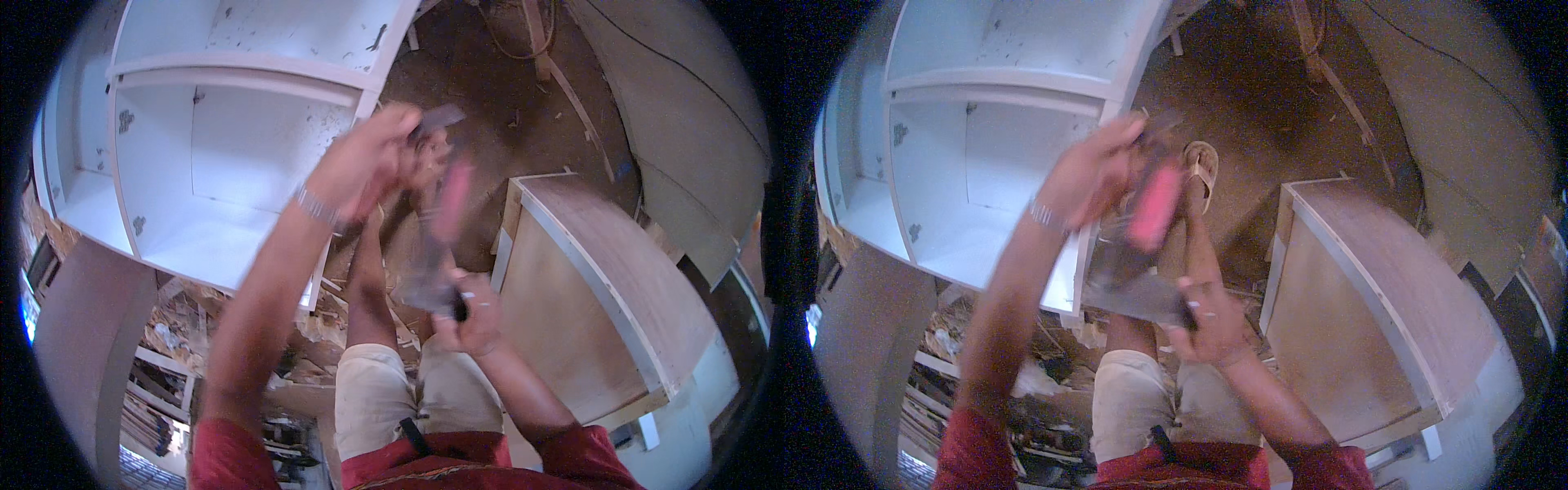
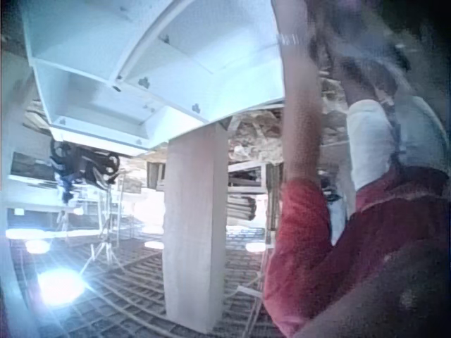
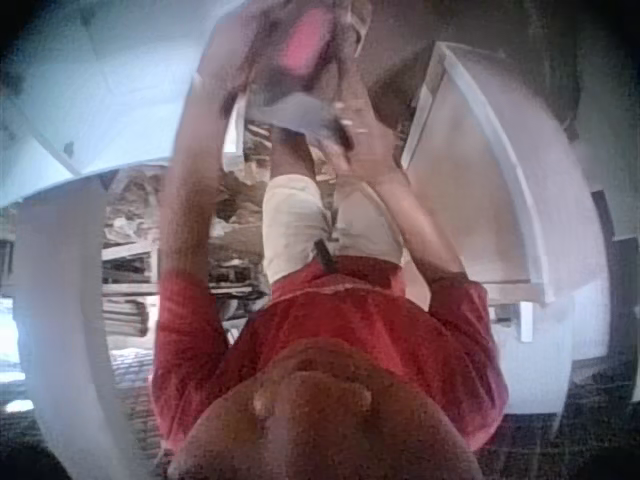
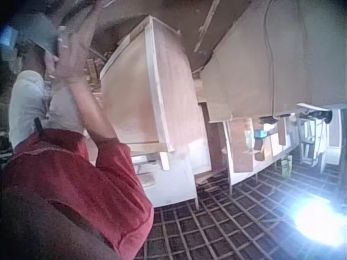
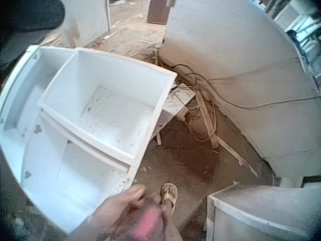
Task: The person applies a thin wood strip to the edge of a white cabinet using adhesive and a square tool, then wipes down the surface with a cloth.
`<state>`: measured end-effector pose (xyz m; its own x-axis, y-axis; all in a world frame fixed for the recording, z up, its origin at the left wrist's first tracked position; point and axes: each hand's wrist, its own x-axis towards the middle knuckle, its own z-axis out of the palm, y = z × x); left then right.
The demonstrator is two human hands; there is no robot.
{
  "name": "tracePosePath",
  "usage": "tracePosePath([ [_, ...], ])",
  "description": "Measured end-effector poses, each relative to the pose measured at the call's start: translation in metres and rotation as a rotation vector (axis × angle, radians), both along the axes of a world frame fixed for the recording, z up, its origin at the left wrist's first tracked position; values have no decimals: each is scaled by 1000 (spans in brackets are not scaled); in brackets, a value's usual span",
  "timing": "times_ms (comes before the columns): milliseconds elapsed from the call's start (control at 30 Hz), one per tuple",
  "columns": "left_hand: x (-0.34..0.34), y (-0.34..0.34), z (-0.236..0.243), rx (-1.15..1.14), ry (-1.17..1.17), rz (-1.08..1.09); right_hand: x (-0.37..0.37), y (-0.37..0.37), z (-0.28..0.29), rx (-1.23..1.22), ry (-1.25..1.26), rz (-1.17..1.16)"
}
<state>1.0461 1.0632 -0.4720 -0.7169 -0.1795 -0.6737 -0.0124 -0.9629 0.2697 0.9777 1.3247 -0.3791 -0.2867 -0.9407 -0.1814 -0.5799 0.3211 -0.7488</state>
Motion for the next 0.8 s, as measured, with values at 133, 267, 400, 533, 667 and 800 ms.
tracePosePath([
  [133, 72, 43, 49, 352, -181, 338, 29, -9, -5, 206, -80, 264],
  [267, 149, 69, 45, 605, 246, 756, 11, -51, -45, -33, -196, 378],
  [400, 169, 89, 80, 523, 165, 944, -8, -133, -119, 425, -477, -364],
  [533, 145, 119, 98, 577, 158, 896, -14, -203, -157, 357, -458, -466],
  [667, 136, 139, 107, 580, 171, 836, -9, -208, -171, 270, -720, -428],
  [800, 137, 130, 116, 570, 186, 875, -64, -184, -192, 229, -747, -125],
])
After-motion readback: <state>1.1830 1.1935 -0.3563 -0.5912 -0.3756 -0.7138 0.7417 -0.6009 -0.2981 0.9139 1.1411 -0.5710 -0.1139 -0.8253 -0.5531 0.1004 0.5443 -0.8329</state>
